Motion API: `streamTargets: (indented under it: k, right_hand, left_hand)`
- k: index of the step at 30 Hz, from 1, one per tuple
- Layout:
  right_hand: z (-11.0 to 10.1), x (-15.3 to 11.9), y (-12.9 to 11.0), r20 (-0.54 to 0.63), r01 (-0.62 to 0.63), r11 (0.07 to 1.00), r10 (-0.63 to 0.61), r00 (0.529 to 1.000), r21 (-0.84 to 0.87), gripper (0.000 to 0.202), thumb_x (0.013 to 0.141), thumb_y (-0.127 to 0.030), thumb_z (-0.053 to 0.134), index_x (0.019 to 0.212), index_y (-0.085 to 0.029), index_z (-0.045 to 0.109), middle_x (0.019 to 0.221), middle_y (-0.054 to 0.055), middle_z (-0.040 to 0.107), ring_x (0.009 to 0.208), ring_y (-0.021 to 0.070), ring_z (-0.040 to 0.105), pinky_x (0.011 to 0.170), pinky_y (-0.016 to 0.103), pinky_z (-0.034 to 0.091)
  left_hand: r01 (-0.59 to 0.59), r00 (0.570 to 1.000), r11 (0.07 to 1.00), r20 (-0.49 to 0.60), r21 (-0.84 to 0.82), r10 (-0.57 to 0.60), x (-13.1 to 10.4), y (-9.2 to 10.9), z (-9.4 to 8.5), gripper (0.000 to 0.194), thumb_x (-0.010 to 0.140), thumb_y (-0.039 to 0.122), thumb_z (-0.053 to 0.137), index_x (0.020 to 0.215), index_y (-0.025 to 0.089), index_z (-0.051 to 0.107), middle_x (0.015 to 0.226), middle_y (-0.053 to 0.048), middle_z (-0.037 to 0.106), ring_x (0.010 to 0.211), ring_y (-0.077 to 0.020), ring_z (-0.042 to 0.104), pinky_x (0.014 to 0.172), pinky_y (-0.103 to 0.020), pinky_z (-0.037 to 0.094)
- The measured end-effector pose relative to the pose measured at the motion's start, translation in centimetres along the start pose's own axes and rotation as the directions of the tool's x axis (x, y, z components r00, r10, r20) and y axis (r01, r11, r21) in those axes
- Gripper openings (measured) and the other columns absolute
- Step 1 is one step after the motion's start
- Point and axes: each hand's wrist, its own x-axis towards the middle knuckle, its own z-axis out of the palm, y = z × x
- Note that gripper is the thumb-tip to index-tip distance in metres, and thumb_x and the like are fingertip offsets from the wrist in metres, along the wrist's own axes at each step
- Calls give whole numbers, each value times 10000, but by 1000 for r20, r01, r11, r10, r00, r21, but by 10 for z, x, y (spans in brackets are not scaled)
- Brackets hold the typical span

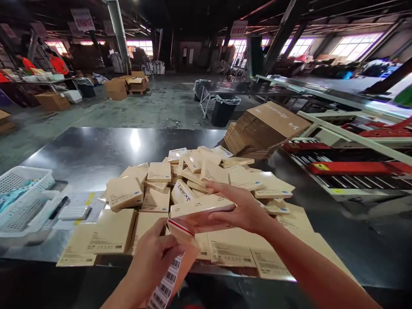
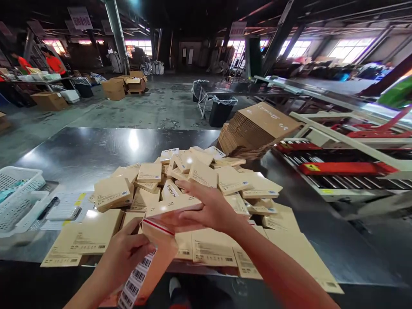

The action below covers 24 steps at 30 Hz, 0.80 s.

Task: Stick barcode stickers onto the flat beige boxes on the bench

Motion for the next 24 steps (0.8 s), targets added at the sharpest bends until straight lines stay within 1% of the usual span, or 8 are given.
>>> streamTargets:
  k: [3, 6, 9, 12, 16, 18, 20, 24]
  right_hand:
    - [-10, -21, -7, -119, 101, 995, -101, 988, -7, 252, 782, -305, 710, 1022, -231, 695, 873, 67, 706, 813, 199, 678, 664, 269, 554]
    - [-22, -46, -9, -202, 139, 990, -133, 970, 17, 263, 772, -205, 715, 1029, -257, 699, 865, 51, 685, 756, 177, 674, 621, 249, 541]
    - [-35, -70, -7, -184, 169, 985, -158, 970, 43, 363, 768, -149, 710, 1100, -290, 672, 867, 38, 667, 757, 173, 664, 612, 250, 538]
    - [-49, -88, -4, -124, 184, 983, -184, 975, -17, 387, 775, -157, 708, 1134, -288, 644, 895, 47, 673, 791, 186, 666, 628, 266, 547]
    - [-57, -93, -16, 33, 183, 918, -184, 982, -351, 249, 792, -201, 690, 1036, -234, 651, 983, 79, 688, 883, 215, 657, 719, 321, 535]
    - [-51, -89, -30, 154, 247, 820, -195, 969, -516, 226, 805, -256, 667, 1022, -201, 643, 1040, 102, 688, 948, 252, 636, 825, 401, 498]
    - [-40, -84, -46, 263, 308, 744, -182, 947, -594, 345, 813, -331, 649, 1116, -173, 607, 1112, 135, 668, 1001, 288, 610, 890, 462, 452]
    - [-14, -83, -66, 374, 337, 729, -120, 920, -596, 494, 837, -352, 619, 1279, -175, 489, 1129, 152, 639, 878, 243, 610, 720, 355, 462]
  left_hand:
    - [-53, 998, 987, -30, 151, 58, -9, 14, 6, 209, 836, 219, 573, 660, 233, 685, 1015, -51, 626, 810, -173, 638, 652, -269, 477]
    - [-146, 983, 950, -65, 275, 169, -20, 28, 18, 133, 792, 232, 634, 679, 262, 696, 928, -42, 634, 786, -180, 625, 617, -264, 457]
    - [-196, 960, 921, -127, 336, 250, -29, 38, 37, 48, 719, 256, 709, 677, 278, 701, 854, -40, 630, 747, -190, 601, 609, -283, 448]
    - [-221, 944, 891, -141, 396, 297, -33, 45, 58, 45, 686, 301, 725, 665, 270, 701, 916, -67, 642, 764, -226, 584, 610, -322, 449]
    - [-248, 961, 873, -8, 420, 277, -33, 58, 68, 161, 733, 276, 682, 583, 218, 684, 981, -97, 643, 790, -227, 583, 640, -334, 456]
    - [-258, 965, 871, 68, 418, 253, -32, 66, 64, 166, 772, 232, 643, 617, 199, 695, 968, -109, 646, 772, -219, 593, 643, -334, 458]
    - [-267, 964, 875, 113, 403, 242, -31, 72, 58, 166, 805, 189, 595, 679, 183, 704, 990, -127, 647, 789, -229, 605, 655, -344, 458]
    - [-283, 959, 905, 117, 318, 259, -33, 78, 58, 153, 782, 123, 580, 677, 163, 683, 880, -125, 652, 792, -232, 599, 667, -341, 445]
